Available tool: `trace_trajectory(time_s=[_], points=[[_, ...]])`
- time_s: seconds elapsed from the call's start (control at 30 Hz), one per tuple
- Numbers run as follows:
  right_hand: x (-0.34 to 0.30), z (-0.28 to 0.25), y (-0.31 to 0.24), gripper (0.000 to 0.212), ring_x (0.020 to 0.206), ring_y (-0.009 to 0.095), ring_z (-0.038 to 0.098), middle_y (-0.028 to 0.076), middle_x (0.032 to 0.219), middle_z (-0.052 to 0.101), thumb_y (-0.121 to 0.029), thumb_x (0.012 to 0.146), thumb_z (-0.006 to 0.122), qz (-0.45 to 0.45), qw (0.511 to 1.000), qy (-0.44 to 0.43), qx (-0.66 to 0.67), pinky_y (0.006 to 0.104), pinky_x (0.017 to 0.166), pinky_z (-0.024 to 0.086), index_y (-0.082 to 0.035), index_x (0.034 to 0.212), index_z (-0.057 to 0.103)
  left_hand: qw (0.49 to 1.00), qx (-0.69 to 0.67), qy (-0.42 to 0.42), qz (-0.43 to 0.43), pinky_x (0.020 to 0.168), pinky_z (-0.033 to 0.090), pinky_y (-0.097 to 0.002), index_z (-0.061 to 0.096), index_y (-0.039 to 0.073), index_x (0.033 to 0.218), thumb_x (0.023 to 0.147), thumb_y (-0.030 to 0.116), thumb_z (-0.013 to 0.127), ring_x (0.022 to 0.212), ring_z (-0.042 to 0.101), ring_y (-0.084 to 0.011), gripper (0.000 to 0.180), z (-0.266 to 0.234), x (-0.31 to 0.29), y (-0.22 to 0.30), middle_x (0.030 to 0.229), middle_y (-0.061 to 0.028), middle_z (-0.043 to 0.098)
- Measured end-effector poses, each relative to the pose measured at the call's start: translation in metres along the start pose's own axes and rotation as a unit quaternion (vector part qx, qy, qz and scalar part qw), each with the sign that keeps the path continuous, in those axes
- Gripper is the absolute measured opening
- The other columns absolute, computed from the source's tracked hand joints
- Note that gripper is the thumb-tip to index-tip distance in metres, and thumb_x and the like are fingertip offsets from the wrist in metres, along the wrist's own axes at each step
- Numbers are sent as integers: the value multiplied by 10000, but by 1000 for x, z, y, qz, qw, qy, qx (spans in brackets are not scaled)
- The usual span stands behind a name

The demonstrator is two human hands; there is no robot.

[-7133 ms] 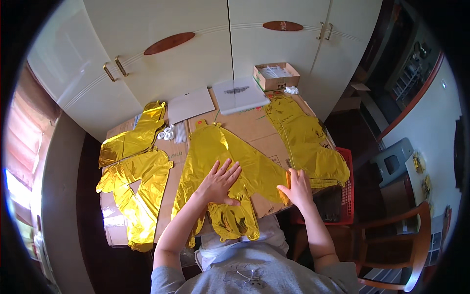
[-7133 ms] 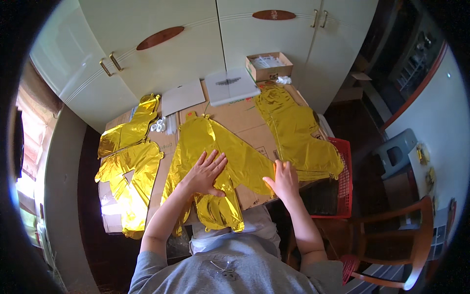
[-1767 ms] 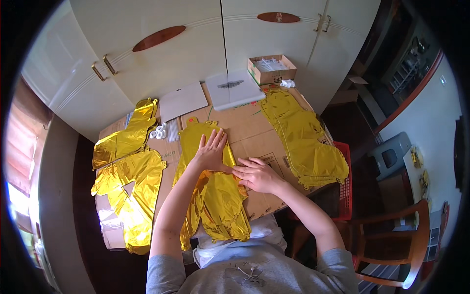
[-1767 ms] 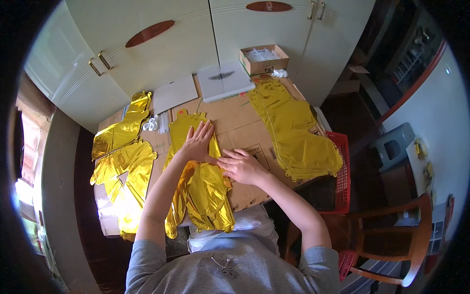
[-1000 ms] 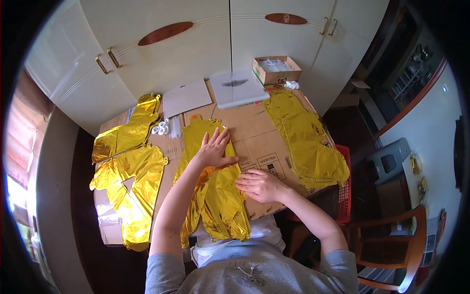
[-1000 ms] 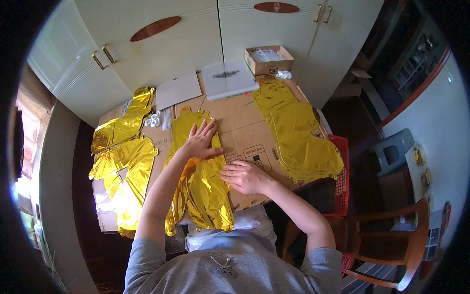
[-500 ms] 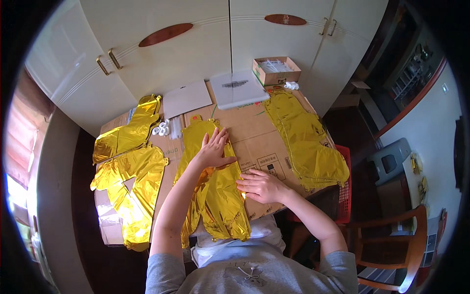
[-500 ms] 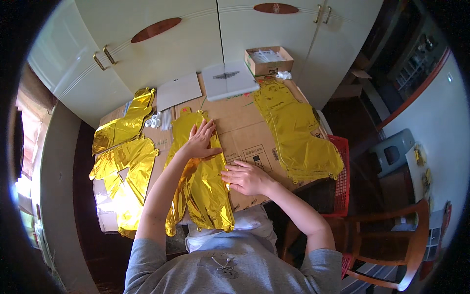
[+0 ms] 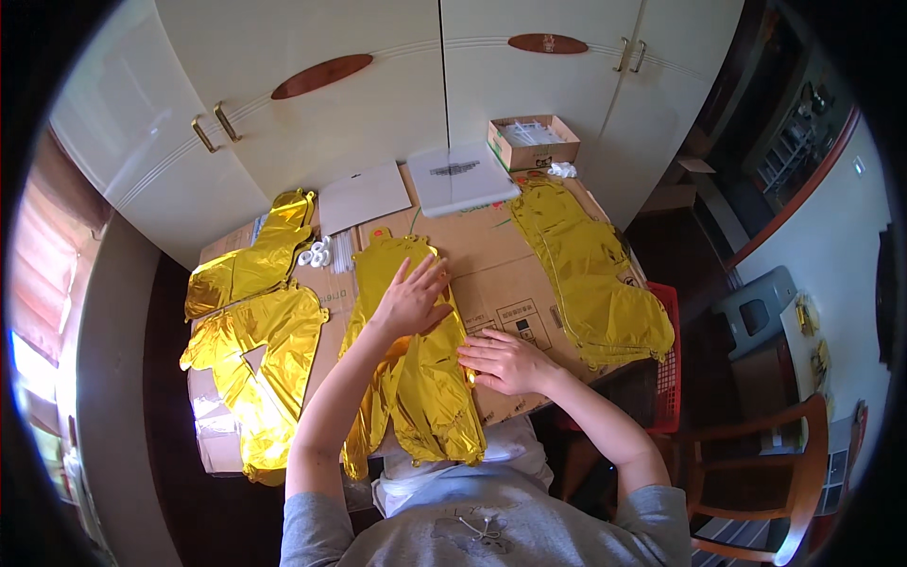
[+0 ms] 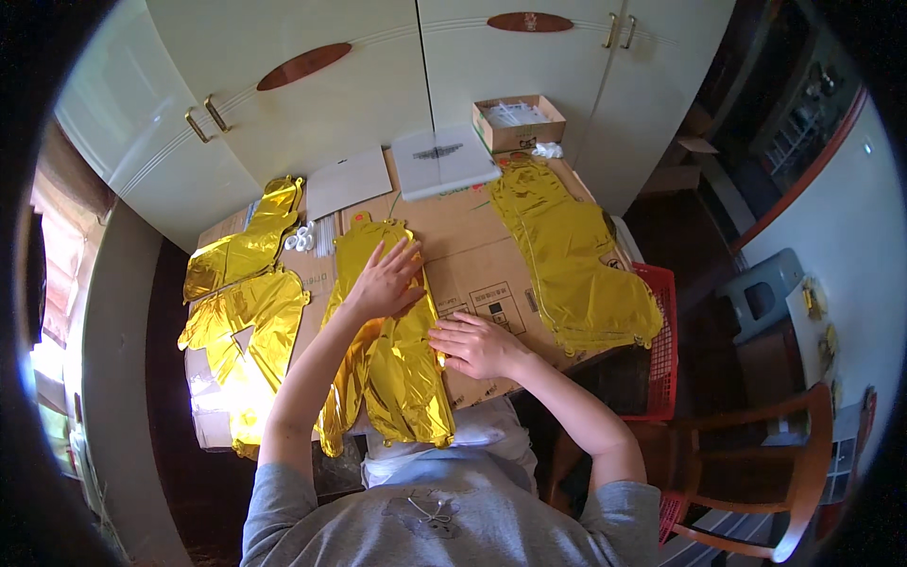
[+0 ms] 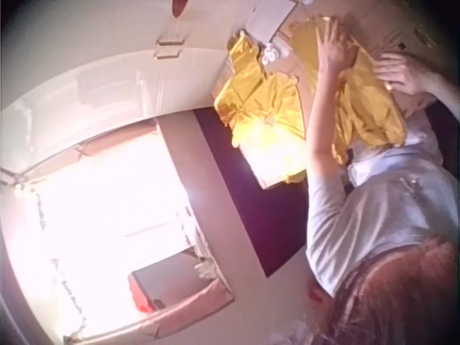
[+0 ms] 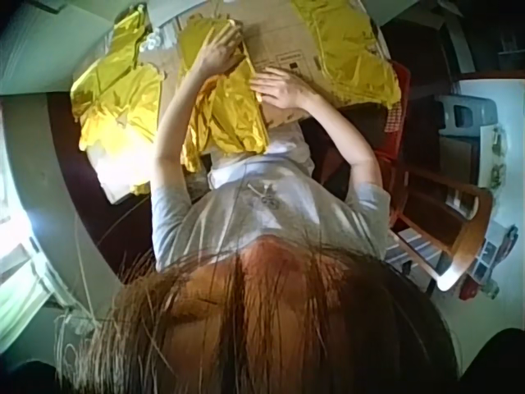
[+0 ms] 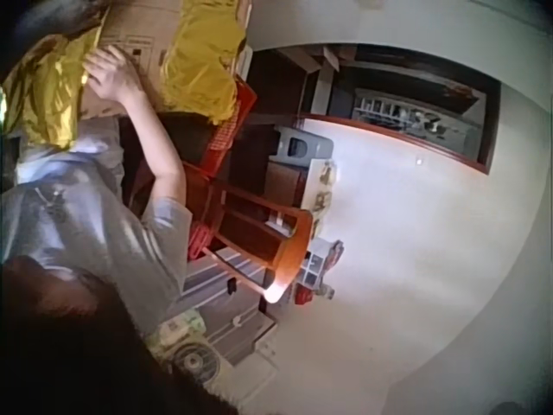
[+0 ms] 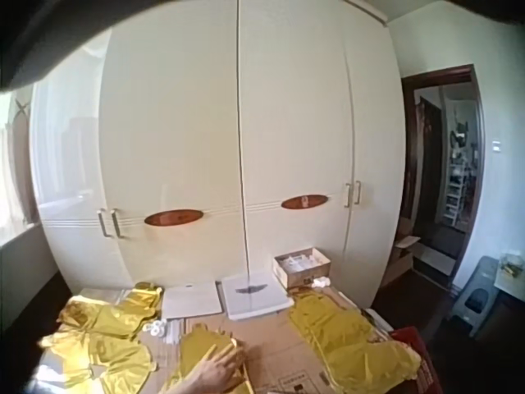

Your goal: Fold and organize gold foil letter/number balloons on a cardboard workspace.

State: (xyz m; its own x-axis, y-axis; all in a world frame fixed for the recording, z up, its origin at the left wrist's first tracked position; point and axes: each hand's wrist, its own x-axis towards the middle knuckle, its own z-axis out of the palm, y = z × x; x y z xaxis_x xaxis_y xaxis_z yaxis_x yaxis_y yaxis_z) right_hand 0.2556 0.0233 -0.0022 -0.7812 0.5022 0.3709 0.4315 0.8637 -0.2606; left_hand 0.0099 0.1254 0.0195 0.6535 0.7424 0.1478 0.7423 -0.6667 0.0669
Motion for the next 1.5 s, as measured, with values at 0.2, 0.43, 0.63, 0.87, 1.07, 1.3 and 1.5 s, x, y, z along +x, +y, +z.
trace_trajectory(time_s=[0.2, 0.43, 0.63, 0.87, 1.07, 1.3, 1.5], points=[[1, -2, -2, 363, 1274, 222, 521, 81, 1293, 616, -290, 897, 615, 2, 1000, 6, 5, 417, 1111, 348, -82, 1191, 660, 999, -32, 10, -15, 1170, 158, -543, 438, 67, 1418, 893, 498, 539, 1432, 287, -274, 686, 3, -15, 12, 1496, -102, 400], [0, -3, -3, 321, 1232, 200, 556, 64, 1249, 647, -275, 891, 626, 0, 1000, 23, 7, 411, 1107, 356, -77, 1137, 690, 999, -21, 23, -18, 1165, 150, -563, 440, 79, 1419, 882, 532, 526, 1432, 283, -293, 708, 8, -17, 13, 1499, -92, 398], [1, -3, -4, 275, 1200, 191, 582, 57, 1194, 676, -257, 893, 622, -3, 999, 35, 5, 412, 1105, 362, -71, 1072, 718, 999, -6, 32, -16, 1158, 157, -573, 465, 88, 1402, 885, 553, 511, 1420, 293, -325, 696, 8, -16, 12, 1481, -86, 420], [1, -3, -3, 243, 1158, 191, 611, 63, 1139, 698, -225, 879, 635, -6, 999, 46, 9, 414, 1077, 402, -65, 1037, 727, 999, -5, 41, -31, 1160, 164, -566, 483, 77, 1382, 867, 599, 516, 1397, 343, -286, 735, 6, -7, 7, 1440, -76, 467], [0, 0, -2, 231, 1152, 198, 616, 65, 1139, 697, -203, 868, 651, -4, 999, 48, 17, 427, 1069, 413, -65, 1038, 723, 997, 24, -30, -64, 1171, 138, -561, 415, 60, 1430, 727, 740, 579, 1413, 318, -257, 993, 0, 13, -7, 1462, -76, 440], [-2, -7, 0, 206, 1152, 199, 617, 60, 1131, 700, -189, 848, 672, -6, 998, 36, 49, 440, 1072, 409, -74, 1008, 734, 989, 17, -120, -79, 1161, 112, -601, 209, 22, 1511, 554, 834, 650, 1472, 150, -318, 1330, 2, 16, -11, 1564, -126, 249], [-5, -13, 3, 205, 1133, 200, 628, 59, 1107, 708, -202, 861, 663, -1, 997, 23, 73, 440, 1082, 402, -70, 1000, 736, 989, 14, -127, -80, 1151, 125, -618, 177, 17, 1517, 537, 833, 664, 1475, 111, -346, 1364, 2, 16, -10, 1578, -133, 202]])
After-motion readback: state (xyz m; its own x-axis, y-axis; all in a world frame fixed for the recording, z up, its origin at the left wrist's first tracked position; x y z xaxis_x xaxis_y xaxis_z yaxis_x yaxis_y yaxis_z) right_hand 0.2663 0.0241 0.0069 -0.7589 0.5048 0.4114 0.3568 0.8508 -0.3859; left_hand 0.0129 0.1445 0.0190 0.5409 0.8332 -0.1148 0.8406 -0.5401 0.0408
